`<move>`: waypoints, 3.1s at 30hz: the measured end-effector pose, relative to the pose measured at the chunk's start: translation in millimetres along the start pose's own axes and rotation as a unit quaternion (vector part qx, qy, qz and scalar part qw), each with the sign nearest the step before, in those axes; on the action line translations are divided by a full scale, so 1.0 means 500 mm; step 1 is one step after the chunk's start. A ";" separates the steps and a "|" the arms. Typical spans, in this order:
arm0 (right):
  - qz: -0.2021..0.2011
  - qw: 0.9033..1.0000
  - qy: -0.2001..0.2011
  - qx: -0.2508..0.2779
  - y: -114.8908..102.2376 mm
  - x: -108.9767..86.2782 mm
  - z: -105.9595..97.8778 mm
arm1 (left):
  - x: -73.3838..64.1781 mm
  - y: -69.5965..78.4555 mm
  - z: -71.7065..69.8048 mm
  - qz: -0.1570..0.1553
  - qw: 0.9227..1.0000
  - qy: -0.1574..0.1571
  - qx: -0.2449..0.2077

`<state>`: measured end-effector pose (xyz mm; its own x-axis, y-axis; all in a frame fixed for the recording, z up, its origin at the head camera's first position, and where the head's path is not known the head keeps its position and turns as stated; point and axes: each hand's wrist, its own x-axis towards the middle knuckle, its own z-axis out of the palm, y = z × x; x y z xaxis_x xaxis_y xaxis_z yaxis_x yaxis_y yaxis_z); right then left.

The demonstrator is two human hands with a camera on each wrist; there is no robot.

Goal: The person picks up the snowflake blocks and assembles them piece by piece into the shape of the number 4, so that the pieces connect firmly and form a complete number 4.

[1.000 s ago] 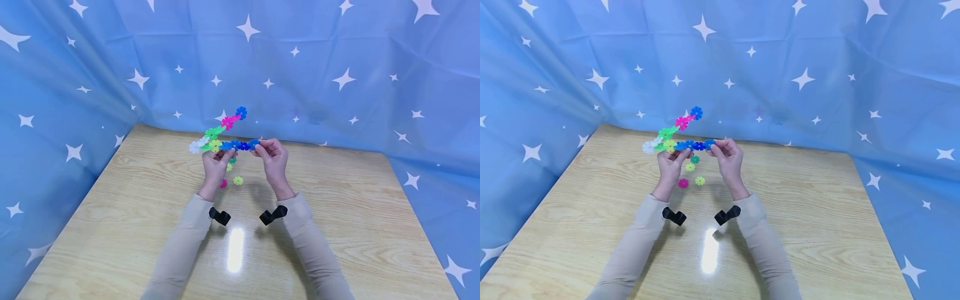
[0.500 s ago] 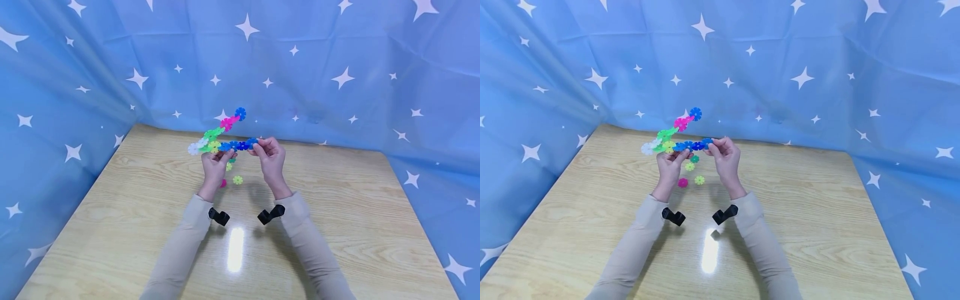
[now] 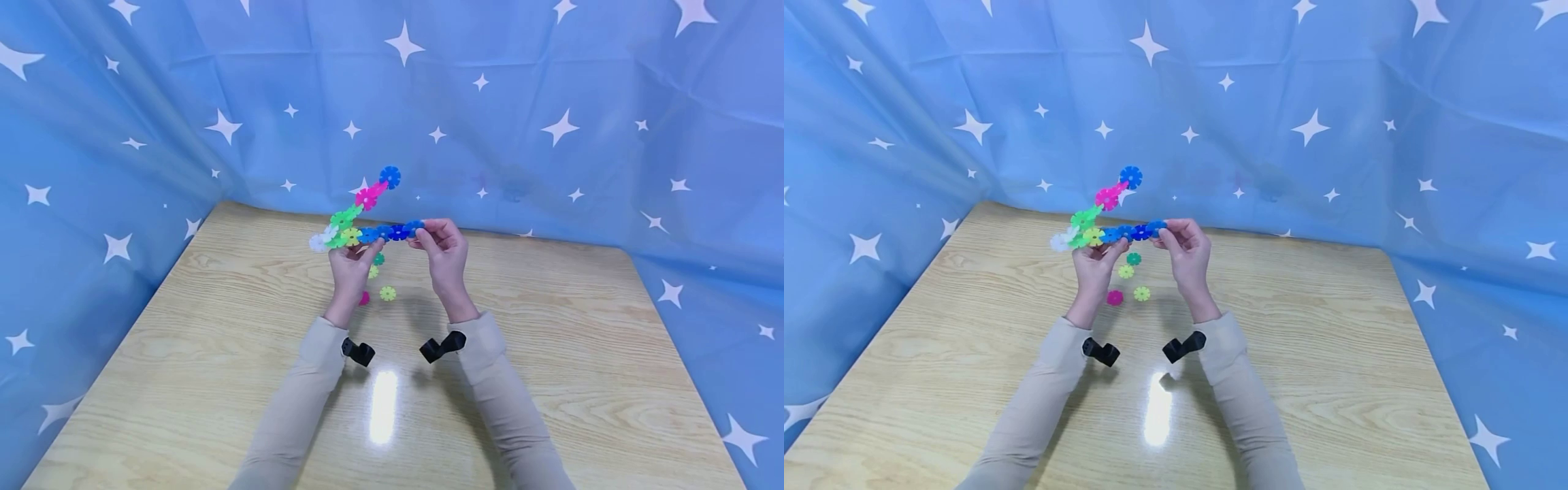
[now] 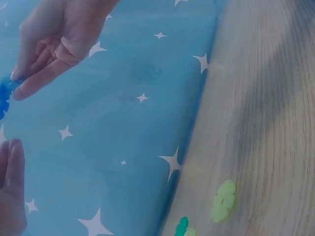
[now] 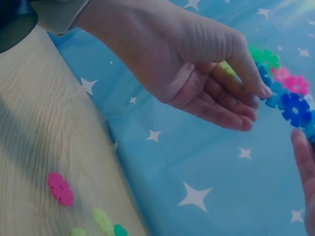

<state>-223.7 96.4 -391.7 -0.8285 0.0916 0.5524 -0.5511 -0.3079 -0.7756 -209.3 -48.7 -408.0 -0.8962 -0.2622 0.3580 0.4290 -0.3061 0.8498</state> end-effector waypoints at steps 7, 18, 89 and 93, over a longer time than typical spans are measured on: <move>0.004 1.000 -0.003 -0.006 0.004 -0.001 -0.003 | 0.000 -0.005 -0.007 -0.004 0.996 -0.031 -0.078; 0.031 0.999 -0.031 -0.025 -0.008 0.009 -0.008 | -0.002 -0.001 -0.020 -0.052 0.991 -0.071 -0.099; 0.202 0.904 -0.131 -0.353 0.047 -0.076 -0.010 | -0.013 -0.017 -0.006 -0.151 0.966 0.070 -0.198; 0.150 0.943 -0.061 -0.291 0.021 -0.076 0.004 | -0.015 -0.019 -0.004 -0.135 0.972 0.071 -0.181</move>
<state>-198.0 88.0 -420.2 -0.9578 -0.0374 0.2849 -0.2840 0.2727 -0.9192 -206.7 -45.5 -419.6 -0.9681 -0.2428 0.0616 0.2145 -0.6766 0.7044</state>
